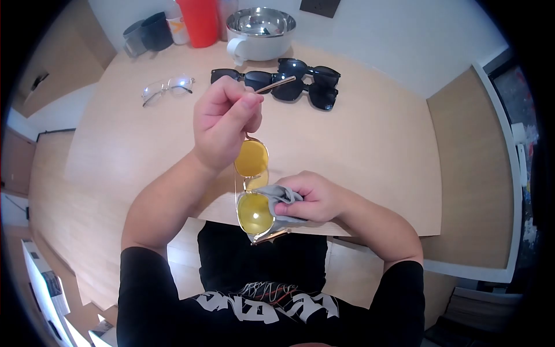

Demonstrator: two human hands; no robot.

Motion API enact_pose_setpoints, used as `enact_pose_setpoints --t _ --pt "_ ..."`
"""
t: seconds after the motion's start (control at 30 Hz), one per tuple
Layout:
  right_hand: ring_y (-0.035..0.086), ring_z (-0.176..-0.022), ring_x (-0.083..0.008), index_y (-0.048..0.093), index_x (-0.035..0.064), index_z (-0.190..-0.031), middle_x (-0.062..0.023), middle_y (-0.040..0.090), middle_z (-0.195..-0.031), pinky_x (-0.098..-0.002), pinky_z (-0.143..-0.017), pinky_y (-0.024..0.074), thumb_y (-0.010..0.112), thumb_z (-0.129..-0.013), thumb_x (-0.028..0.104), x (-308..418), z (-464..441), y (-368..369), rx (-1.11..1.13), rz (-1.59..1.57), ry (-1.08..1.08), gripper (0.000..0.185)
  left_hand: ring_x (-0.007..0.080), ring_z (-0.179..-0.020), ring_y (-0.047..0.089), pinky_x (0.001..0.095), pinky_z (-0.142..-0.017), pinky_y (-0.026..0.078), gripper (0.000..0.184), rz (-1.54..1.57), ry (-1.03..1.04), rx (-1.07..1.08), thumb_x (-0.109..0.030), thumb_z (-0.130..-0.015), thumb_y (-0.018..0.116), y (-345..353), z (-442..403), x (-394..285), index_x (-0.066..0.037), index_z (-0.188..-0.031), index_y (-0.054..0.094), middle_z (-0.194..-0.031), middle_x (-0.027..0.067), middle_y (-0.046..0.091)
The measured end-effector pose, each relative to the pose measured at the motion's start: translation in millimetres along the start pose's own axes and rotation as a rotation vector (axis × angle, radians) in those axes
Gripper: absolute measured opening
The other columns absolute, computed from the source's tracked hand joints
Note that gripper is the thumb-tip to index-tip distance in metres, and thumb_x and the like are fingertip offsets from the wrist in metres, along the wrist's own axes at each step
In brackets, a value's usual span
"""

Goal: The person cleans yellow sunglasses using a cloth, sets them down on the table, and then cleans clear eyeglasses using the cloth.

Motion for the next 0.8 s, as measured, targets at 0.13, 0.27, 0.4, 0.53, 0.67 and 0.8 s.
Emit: enact_pose_setpoints --t 0.13,0.27,0.4,0.53,0.67,0.8 --pt "0.059 -0.083 -0.0097 0.064 0.0044 -0.105 -0.002 0.066 -0.09 -0.0268 -0.077 0.0475 0.071 -0.085 0.019 6.2 -1.1 6.4 -0.047 -0.046 -0.111 0.025 0.0069 -0.056 0.037 0.0221 -0.048 0.03 0.009 -0.009 0.011 0.024 -0.006 -0.097 0.05 -3.2 -1.1 1.4 -0.004 -0.089 0.048 -0.072 0.0019 0.048" --pt "0.059 -0.082 -0.0099 0.064 0.0047 -0.104 -0.0017 0.066 -0.089 -0.0271 -0.076 0.0475 0.071 -0.086 0.019 4.8 -1.6 4.0 -0.066 0.001 -0.076 0.025 0.0062 -0.054 0.036 0.0215 -0.047 0.03 0.01 0.027 0.003 0.001 -0.006 -0.097 0.051 -1.3 -2.1 2.1 -0.003 -0.088 0.048 -0.07 0.0023 0.048" --pt "0.06 -0.084 -0.0103 0.064 0.0043 -0.105 -0.002 0.067 -0.09 -0.0272 -0.078 0.0482 0.073 -0.084 0.019 1.1 0.0 1.1 -0.027 0.006 -0.032 0.027 0.0064 -0.054 0.036 0.0216 -0.047 0.03 0.01 0.075 -0.029 -0.004 -0.006 -0.097 0.05 2.1 -0.1 3.1 -0.003 -0.088 0.048 -0.07 0.0022 0.047" --pt "0.059 -0.083 -0.0101 0.065 0.0038 -0.103 -0.0026 0.067 -0.09 -0.0271 -0.076 0.0479 0.07 -0.086 0.017 6.0 -1.5 7.1 -0.034 -0.059 -0.136 0.022 0.0064 -0.054 0.037 0.0216 -0.046 0.03 0.01 0.069 -0.016 0.014 -0.007 -0.097 0.05 0.5 -1.1 2.1 -0.004 -0.088 0.048 -0.071 0.0023 0.047" --pt "0.059 -0.081 -0.0105 0.066 0.0035 -0.101 -0.0029 0.067 -0.09 -0.0271 -0.074 0.0472 0.069 -0.087 0.016 10.3 -0.7 6.9 -0.061 -0.029 -0.15 0.019 0.0064 -0.054 0.037 0.0216 -0.047 0.03 0.01 0.042 0.0 0.012 -0.006 -0.097 0.05 2.3 -0.3 2.0 -0.004 -0.088 0.047 -0.07 0.0023 0.048" --pt "0.059 -0.08 -0.011 0.066 0.0037 -0.101 -0.0032 0.067 -0.088 -0.0266 -0.075 0.0473 0.072 -0.084 0.017 5.7 -1.7 2.5 -0.026 0.064 -0.089 0.023 0.0064 -0.054 0.037 0.0216 -0.047 0.03 0.01 0.057 -0.015 0.003 -0.006 -0.097 0.05 3.0 0.5 1.2 -0.004 -0.088 0.047 -0.07 0.0022 0.048"
Point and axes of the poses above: each hand's wrist, its own z-axis away from the middle knuckle, its own y-axis out of the palm, x = y × z, the point moved 4 cm from there along -z, towards the middle knuckle
